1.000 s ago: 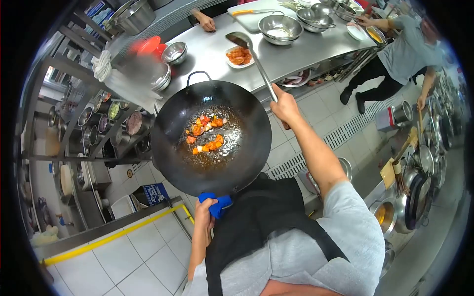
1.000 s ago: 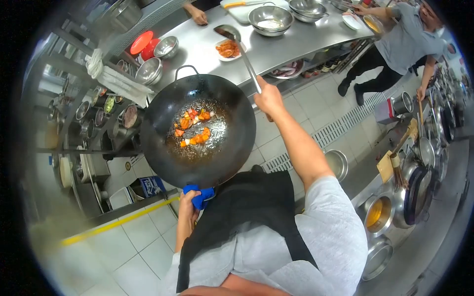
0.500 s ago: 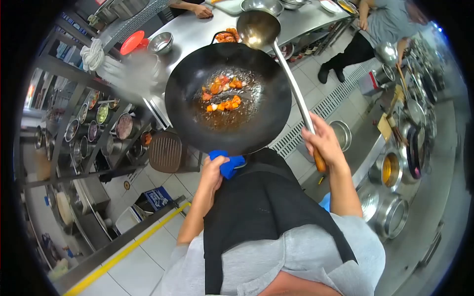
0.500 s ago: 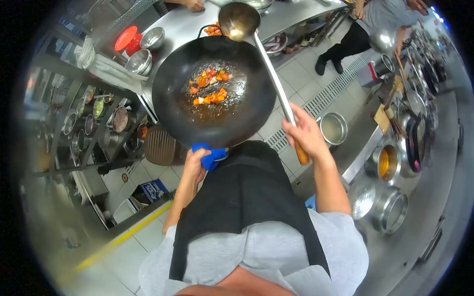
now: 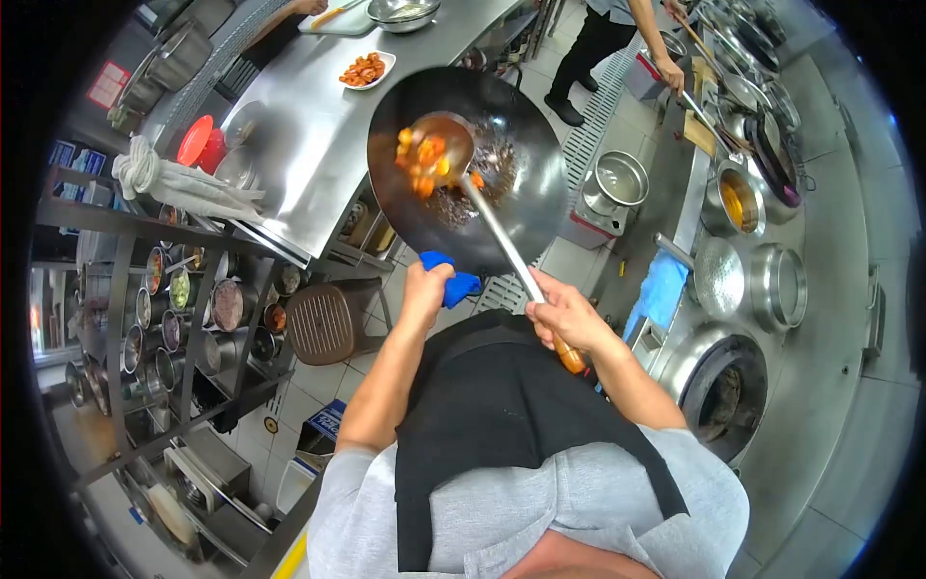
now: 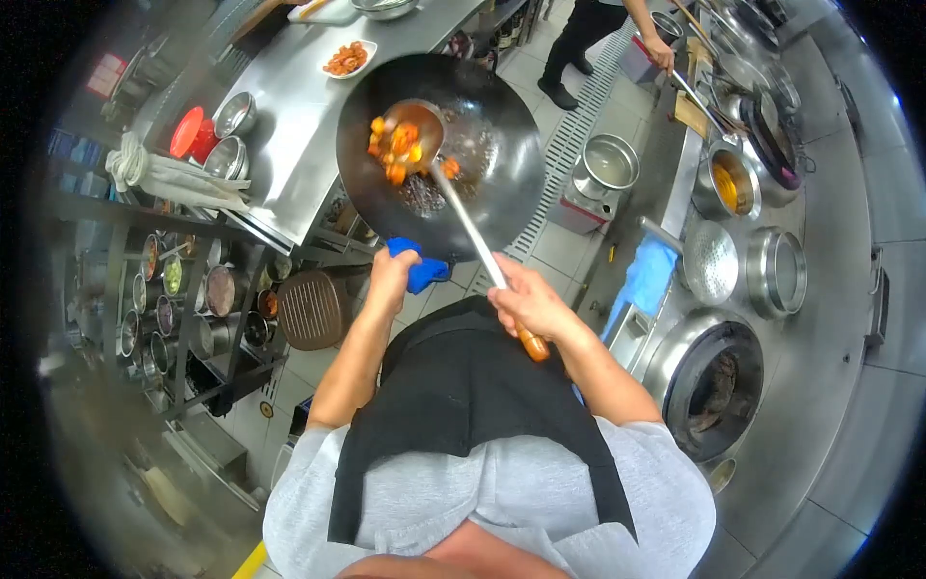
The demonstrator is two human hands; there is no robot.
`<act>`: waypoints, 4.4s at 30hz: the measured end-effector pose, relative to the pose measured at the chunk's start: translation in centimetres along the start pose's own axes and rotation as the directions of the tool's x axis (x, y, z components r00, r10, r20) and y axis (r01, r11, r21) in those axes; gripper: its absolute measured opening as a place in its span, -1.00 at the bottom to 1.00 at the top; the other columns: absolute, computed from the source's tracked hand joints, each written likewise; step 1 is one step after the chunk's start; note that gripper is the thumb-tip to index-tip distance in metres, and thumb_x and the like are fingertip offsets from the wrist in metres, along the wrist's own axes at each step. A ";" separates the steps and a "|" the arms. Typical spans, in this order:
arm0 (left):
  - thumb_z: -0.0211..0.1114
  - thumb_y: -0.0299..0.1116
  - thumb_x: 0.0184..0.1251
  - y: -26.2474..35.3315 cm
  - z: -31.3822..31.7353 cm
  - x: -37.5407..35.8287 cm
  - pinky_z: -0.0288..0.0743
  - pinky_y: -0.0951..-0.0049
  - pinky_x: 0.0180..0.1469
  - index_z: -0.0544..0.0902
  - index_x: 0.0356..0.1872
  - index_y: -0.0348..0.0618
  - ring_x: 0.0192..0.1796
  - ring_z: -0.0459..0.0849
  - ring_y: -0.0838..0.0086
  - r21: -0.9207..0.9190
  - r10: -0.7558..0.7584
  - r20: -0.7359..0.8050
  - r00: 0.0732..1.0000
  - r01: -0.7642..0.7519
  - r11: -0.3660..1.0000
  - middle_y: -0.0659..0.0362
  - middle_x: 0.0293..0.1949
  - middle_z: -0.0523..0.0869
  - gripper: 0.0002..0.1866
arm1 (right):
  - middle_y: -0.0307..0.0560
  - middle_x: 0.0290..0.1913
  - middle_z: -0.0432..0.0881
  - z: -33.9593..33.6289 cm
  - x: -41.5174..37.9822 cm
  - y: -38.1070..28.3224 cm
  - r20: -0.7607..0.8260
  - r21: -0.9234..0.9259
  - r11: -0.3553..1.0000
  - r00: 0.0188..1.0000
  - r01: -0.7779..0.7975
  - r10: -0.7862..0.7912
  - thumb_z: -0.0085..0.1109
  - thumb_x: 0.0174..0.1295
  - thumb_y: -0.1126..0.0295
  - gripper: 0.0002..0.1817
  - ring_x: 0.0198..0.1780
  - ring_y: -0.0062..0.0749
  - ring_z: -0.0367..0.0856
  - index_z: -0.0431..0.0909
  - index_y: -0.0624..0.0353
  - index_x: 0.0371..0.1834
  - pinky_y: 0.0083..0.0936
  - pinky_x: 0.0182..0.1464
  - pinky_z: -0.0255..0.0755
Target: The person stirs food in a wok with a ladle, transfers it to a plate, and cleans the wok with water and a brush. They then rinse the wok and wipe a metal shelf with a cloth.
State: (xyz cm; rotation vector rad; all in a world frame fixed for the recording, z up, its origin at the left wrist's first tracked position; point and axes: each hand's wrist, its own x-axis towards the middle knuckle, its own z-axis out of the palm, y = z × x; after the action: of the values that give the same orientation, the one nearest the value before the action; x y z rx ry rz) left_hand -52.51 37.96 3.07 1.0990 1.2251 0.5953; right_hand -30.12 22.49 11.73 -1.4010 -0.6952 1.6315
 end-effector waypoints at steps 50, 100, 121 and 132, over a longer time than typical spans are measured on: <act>0.29 -0.43 0.24 -4.4 9.3 -4.4 0.60 0.35 -0.24 0.63 -0.21 -0.33 -0.31 0.71 0.39 -0.329 -0.319 0.019 0.948 0.307 0.893 0.11 -0.30 0.69 -0.83 | -0.18 -0.43 0.59 -20.1 -4.5 -0.8 -0.114 -0.393 0.916 0.993 -0.078 0.036 0.13 0.32 0.55 -0.22 -0.63 -0.55 0.51 0.16 0.33 0.65 -0.51 -0.54 0.45; 0.33 -0.41 0.21 -4.9 9.6 0.0 0.46 0.38 -0.33 0.68 -0.35 -0.31 -0.41 0.63 0.47 -0.084 -0.276 -0.125 0.953 0.267 0.960 0.17 -0.43 0.69 -0.85 | -0.30 -0.48 0.48 -17.5 -0.4 5.6 0.412 0.210 0.943 0.898 -0.257 0.153 0.23 0.43 0.45 -0.18 -0.65 -0.71 0.42 0.08 0.13 0.72 -0.66 -0.60 0.37; 0.33 -0.33 0.19 -5.2 10.6 2.5 0.53 0.20 -0.27 0.71 -0.31 -0.35 -0.39 0.70 0.29 0.396 -0.055 -0.171 0.984 0.120 0.910 0.04 -0.44 0.73 -0.77 | -0.21 -0.37 0.49 -16.4 -5.1 0.8 0.290 0.269 0.955 0.956 -0.124 0.042 0.14 0.45 0.50 -0.23 -0.64 -0.64 0.47 0.07 0.19 0.70 -0.64 -0.59 0.39; 0.31 -0.40 0.24 -3.5 11.2 -1.6 0.49 0.40 -0.30 0.71 -0.25 -0.33 -0.37 0.64 0.49 0.080 -0.170 -0.079 0.982 0.176 0.981 0.18 -0.37 0.72 -0.82 | -0.25 -0.50 0.52 -18.2 -3.2 5.5 -0.078 -0.220 0.969 0.992 -0.111 0.096 0.10 0.32 0.56 -0.23 -0.62 -0.56 0.52 0.20 0.22 0.66 -0.51 -0.54 0.45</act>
State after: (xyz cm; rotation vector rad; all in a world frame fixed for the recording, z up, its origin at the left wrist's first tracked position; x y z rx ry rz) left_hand -43.12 31.38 0.13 1.0378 1.4042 0.4550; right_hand -13.75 14.99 4.77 -1.6701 -0.7984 1.6166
